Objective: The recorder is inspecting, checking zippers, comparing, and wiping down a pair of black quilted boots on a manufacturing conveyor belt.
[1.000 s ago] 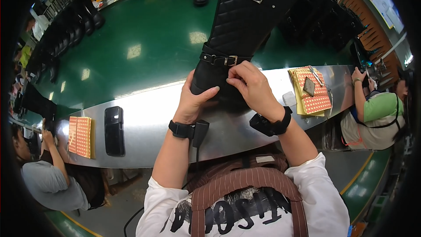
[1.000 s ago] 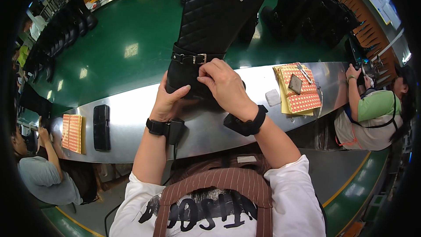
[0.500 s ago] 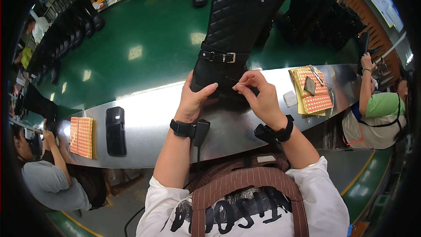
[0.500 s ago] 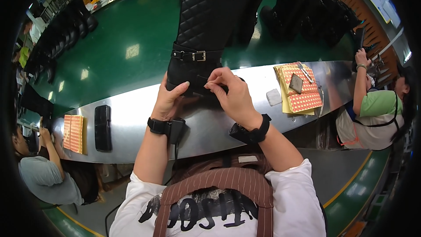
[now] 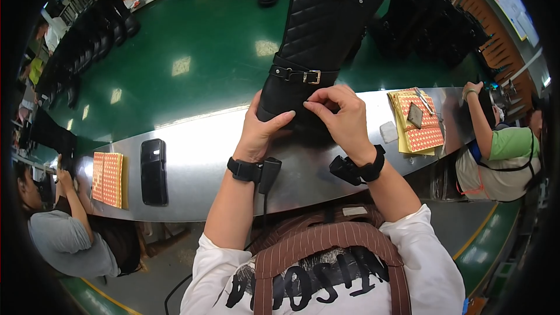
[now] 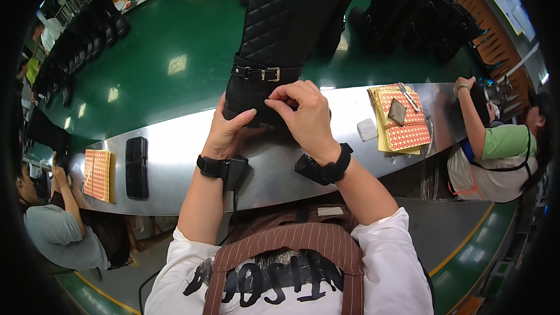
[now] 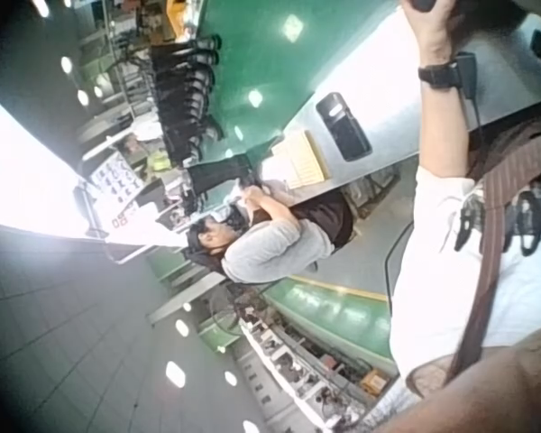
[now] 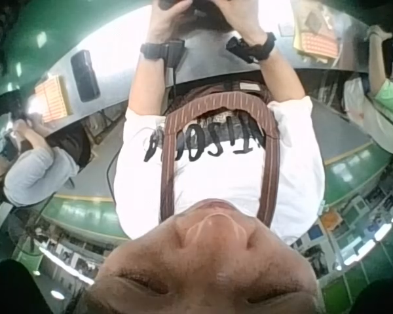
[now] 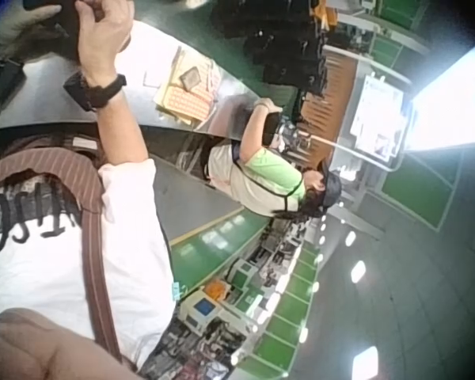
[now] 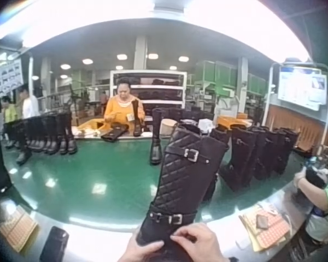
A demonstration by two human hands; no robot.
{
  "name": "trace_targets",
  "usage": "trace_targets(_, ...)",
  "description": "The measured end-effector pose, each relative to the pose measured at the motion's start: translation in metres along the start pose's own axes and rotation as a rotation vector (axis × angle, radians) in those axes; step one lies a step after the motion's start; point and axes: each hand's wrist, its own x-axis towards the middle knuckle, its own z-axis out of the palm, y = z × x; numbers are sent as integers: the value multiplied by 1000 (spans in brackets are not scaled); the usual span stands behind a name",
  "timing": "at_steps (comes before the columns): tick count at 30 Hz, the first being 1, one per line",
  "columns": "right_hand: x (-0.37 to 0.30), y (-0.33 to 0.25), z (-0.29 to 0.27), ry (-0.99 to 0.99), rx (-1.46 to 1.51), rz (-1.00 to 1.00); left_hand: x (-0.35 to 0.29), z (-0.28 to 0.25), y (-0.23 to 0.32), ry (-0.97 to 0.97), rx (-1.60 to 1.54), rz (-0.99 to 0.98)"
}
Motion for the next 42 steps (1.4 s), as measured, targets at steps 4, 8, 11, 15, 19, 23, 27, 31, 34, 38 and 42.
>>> trace_targets(4,5,-4,-2,-39,-16,-34,-1,2,1,-5,2,0)
trace_targets(8,8,-5,-2,-88,-136,-153,-2,3,-1,27,-30,47)
trace_targets(11,11,0,-3,-113,-172,-241,-2,3,-1,28,-33,53)
trace_targets(15,7,5,-4,-191,-197,-380,-3,5,3,67,-19,16)
trace_targets(19,-2,11,-4,-101,-131,-306,0,3,0,51,-11,27)
trace_targets(23,-25,16,-9,-51,145,-52,0,0,0,25,18,10)
trace_targets(27,-37,11,-15,-38,164,7,-1,4,2,47,-32,13)
trace_targets(31,-33,9,-14,-2,164,6,0,6,3,39,-31,19)
trace_targets(34,-16,0,-9,45,27,-125,0,1,-1,38,-31,43)
trace_targets(38,-11,5,2,68,101,-41,1,1,-2,27,-29,48)
trace_targets(42,-6,4,3,62,69,-62,0,4,0,39,-32,43)
